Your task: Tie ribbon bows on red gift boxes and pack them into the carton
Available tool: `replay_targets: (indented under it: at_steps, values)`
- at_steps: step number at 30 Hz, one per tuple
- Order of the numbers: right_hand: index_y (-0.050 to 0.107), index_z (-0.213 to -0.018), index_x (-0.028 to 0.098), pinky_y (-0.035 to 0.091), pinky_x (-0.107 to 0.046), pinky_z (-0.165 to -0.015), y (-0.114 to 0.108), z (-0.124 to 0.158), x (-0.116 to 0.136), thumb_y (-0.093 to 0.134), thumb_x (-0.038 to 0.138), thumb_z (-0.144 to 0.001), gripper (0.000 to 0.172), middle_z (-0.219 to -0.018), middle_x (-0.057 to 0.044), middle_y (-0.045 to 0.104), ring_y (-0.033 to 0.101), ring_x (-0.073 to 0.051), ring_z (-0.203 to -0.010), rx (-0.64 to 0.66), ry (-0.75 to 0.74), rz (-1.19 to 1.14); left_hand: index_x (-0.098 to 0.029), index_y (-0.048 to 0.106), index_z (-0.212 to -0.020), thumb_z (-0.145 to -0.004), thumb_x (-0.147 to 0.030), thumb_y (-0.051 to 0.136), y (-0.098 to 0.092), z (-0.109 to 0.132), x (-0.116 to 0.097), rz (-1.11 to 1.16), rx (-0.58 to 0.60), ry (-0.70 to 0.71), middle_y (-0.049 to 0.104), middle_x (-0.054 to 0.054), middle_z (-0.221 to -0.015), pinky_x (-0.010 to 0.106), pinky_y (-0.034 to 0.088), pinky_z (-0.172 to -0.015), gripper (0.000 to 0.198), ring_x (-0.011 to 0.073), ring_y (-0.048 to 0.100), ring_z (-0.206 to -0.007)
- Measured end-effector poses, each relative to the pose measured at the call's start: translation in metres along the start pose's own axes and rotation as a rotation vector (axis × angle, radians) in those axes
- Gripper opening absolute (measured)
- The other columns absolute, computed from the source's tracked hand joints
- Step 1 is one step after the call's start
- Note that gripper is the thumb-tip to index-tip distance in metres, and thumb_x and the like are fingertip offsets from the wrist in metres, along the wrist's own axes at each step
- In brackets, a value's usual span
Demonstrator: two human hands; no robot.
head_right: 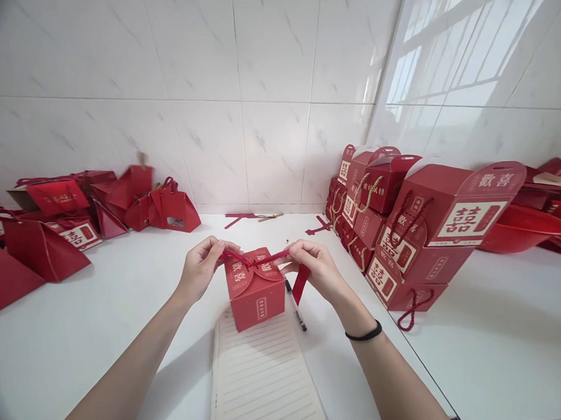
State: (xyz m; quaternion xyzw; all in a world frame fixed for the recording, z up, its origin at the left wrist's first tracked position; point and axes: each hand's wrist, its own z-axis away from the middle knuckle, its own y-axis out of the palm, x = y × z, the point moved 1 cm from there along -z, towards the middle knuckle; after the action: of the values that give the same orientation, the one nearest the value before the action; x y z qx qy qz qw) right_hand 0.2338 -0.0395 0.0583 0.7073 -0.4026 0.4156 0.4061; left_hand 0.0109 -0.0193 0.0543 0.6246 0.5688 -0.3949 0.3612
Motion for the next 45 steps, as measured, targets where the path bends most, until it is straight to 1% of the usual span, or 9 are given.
replay_targets:
  at_steps: [6, 11, 14, 22, 27, 32, 35, 41, 45]
  values:
    - [0.064, -0.063, 0.016, 0.052, -0.026, -0.068, -0.005, -0.005, -0.006, 0.074, 0.045, -0.069, 0.031, -0.065, -0.001, 0.058, 0.059, -0.013, -0.064, -0.151, -0.015, 0.007, -0.016, 0.053, -0.067, -0.08, -0.044, 0.056, 0.001, 0.001, 0.0, -0.035, 0.01, -0.015, 0.067, 0.002, -0.072, 0.022, 0.048, -0.056, 0.031, 0.0111, 0.062, -0.058]
    - [0.061, -0.063, 0.016, 0.048, -0.027, -0.07, -0.008, -0.006, -0.011, 0.068, 0.049, -0.074, 0.035, -0.064, -0.002, 0.057, 0.057, -0.014, -0.066, -0.206, -0.02, 0.172, -0.019, 0.046, -0.07, -0.081, -0.047, 0.052, 0.002, 0.004, -0.003, -0.039, 0.072, -0.117, 0.054, -0.006, -0.039, 0.018, 0.029, -0.03, 0.03, 0.0075, 0.041, -0.025]
    - [0.057, -0.058, 0.017, 0.045, -0.026, -0.063, -0.011, -0.007, -0.012, 0.068, 0.047, -0.073, 0.036, -0.062, -0.001, 0.055, 0.054, -0.014, -0.062, -0.181, -0.009, 0.189, -0.02, 0.041, -0.066, -0.08, -0.046, 0.052, 0.002, 0.005, -0.004, -0.046, 0.115, -0.141, 0.053, -0.006, -0.037, 0.018, 0.028, -0.03, 0.032, 0.0081, 0.041, -0.025]
    - [0.055, -0.06, 0.015, 0.04, -0.026, -0.058, -0.02, -0.004, -0.012, 0.049, 0.05, -0.086, 0.044, -0.06, -0.003, 0.057, 0.054, -0.013, -0.055, 0.123, 0.231, 0.375, -0.019, 0.039, -0.052, -0.074, -0.049, 0.06, -0.007, 0.003, -0.008, -0.141, 0.447, -0.375, 0.039, -0.007, -0.038, 0.02, 0.023, -0.036, 0.042, 0.0053, 0.035, -0.031]
    - [0.05, -0.063, 0.016, 0.033, -0.022, -0.047, -0.009, -0.002, -0.009, 0.056, 0.054, -0.082, 0.043, -0.056, 0.001, 0.053, 0.048, -0.009, -0.046, 0.151, 0.27, 0.45, -0.018, 0.041, -0.047, -0.074, -0.046, 0.061, -0.012, 0.003, -0.01, -0.131, 0.52, -0.395, 0.042, -0.004, -0.038, 0.022, 0.026, -0.037, 0.043, 0.0067, 0.037, -0.033]
    - [0.049, -0.062, 0.016, 0.035, -0.022, -0.05, -0.001, -0.005, -0.008, 0.061, 0.051, -0.077, 0.04, -0.056, 0.002, 0.051, 0.047, -0.009, -0.05, 0.091, 0.234, 0.431, -0.019, 0.049, -0.054, -0.072, -0.045, 0.064, -0.01, 0.006, -0.012, -0.124, 0.628, -0.421, 0.051, -0.002, -0.041, 0.021, 0.027, -0.034, 0.035, 0.0084, 0.042, -0.033]
    - [0.05, -0.062, 0.016, 0.039, -0.024, -0.055, -0.003, -0.006, -0.009, 0.059, 0.051, -0.079, 0.039, -0.057, 0.001, 0.052, 0.048, -0.01, -0.054, 0.031, 0.189, 0.401, -0.018, 0.05, -0.056, -0.073, -0.044, 0.064, -0.007, 0.006, -0.013, -0.114, 0.587, -0.371, 0.054, -0.002, -0.043, 0.021, 0.035, -0.039, 0.034, 0.0091, 0.049, -0.038]
    - [0.057, -0.062, 0.016, 0.04, -0.025, -0.057, -0.007, -0.004, -0.011, 0.056, 0.052, -0.081, 0.04, -0.06, -0.001, 0.054, 0.05, -0.012, -0.058, 0.049, 0.059, 0.331, -0.018, 0.045, -0.061, -0.075, -0.049, 0.059, -0.007, -0.002, -0.004, -0.021, 0.184, -0.229, 0.063, 0.0, -0.057, 0.023, 0.043, -0.045, 0.037, 0.0084, 0.051, -0.04]
    - [0.06, -0.061, 0.016, 0.041, -0.026, -0.06, -0.005, -0.004, -0.012, 0.058, 0.05, -0.081, 0.04, -0.062, -0.002, 0.056, 0.051, -0.013, -0.061, 0.061, 0.026, 0.29, -0.016, 0.053, -0.067, -0.073, -0.052, 0.058, -0.008, -0.005, -0.001, -0.073, 0.095, -0.172, 0.068, 0.005, -0.08, 0.023, 0.044, -0.048, 0.037, 0.0098, 0.055, -0.05]
